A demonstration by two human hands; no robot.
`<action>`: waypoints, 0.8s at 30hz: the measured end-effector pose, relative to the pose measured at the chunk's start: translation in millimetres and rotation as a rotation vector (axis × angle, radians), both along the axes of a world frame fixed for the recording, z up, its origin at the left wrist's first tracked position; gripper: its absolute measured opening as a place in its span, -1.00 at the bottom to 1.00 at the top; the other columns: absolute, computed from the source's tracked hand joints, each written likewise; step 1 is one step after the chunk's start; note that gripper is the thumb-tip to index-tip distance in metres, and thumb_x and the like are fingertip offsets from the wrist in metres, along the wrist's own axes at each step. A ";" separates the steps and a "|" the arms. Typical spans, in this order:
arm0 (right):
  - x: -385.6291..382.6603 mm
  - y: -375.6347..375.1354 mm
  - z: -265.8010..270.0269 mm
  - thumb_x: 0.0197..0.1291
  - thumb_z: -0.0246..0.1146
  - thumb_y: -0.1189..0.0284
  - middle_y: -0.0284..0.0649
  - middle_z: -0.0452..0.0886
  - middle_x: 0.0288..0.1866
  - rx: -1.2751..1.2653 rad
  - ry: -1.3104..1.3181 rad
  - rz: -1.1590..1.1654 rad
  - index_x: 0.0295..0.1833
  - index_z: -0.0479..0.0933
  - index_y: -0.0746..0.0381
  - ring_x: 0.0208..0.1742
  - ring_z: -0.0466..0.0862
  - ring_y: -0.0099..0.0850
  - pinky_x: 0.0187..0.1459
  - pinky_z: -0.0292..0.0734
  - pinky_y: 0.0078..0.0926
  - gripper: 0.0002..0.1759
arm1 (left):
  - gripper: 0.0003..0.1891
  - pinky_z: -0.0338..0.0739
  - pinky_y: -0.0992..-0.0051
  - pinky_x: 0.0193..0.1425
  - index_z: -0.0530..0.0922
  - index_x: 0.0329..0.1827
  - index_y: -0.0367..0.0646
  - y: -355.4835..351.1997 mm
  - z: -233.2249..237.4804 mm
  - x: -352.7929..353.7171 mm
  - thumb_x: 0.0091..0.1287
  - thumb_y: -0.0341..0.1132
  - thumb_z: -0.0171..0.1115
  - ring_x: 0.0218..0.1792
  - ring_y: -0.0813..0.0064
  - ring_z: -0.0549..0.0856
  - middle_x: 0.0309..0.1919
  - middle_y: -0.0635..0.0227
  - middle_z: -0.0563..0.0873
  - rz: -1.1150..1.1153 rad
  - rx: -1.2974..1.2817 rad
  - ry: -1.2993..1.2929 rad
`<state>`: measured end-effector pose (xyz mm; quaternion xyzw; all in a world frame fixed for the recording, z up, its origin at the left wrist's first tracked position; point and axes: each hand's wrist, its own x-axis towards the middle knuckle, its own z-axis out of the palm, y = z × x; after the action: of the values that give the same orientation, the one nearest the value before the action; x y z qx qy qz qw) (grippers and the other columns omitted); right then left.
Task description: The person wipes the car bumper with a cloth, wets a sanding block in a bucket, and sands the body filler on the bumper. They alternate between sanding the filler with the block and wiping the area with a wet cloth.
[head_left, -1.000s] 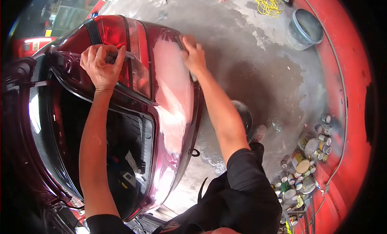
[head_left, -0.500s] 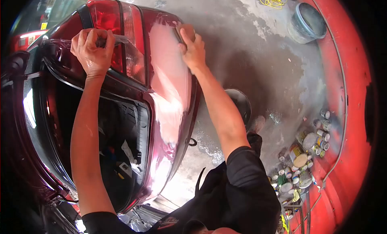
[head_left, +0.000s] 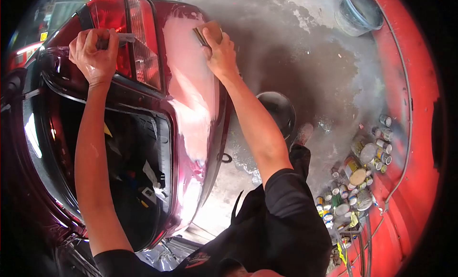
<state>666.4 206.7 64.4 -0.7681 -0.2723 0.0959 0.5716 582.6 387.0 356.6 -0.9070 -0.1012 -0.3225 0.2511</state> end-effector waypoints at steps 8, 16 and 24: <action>-164.9 -110.3 -36.4 0.14 0.48 0.42 0.31 0.27 0.63 -0.045 -0.084 0.024 0.58 0.49 -0.33 0.46 0.45 0.24 0.41 0.42 0.17 -0.14 | -0.84 0.45 0.11 0.14 0.69 -0.41 0.17 -6.2 1.4 4.0 0.17 -0.16 0.57 -0.01 0.27 0.65 -0.26 0.62 0.71 0.014 -0.005 -0.030; -6.6 -5.0 0.8 0.22 0.42 0.43 0.25 0.35 0.54 -0.046 -0.054 -0.030 0.57 0.46 -0.33 0.34 0.51 0.24 0.26 0.51 0.16 -0.20 | -0.84 0.45 0.12 0.13 0.69 -0.42 0.18 -1.7 -1.8 1.8 0.17 -0.15 0.57 -0.03 0.27 0.66 -0.27 0.61 0.71 0.017 -0.004 0.002; -77.4 -49.2 1.1 0.04 0.53 0.48 0.15 0.36 0.56 -0.001 -0.365 0.029 0.49 0.57 -0.28 0.33 0.54 0.13 0.31 0.47 0.11 -0.15 | -0.85 0.43 0.13 0.16 0.70 -0.40 0.17 1.7 0.0 0.2 0.16 -0.14 0.57 0.00 0.28 0.66 -0.27 0.61 0.72 -0.007 -0.007 0.000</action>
<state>589.0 157.5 65.5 -0.7689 -0.3825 -0.0368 0.5109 582.7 388.7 356.6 -0.9081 -0.0994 -0.3231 0.2470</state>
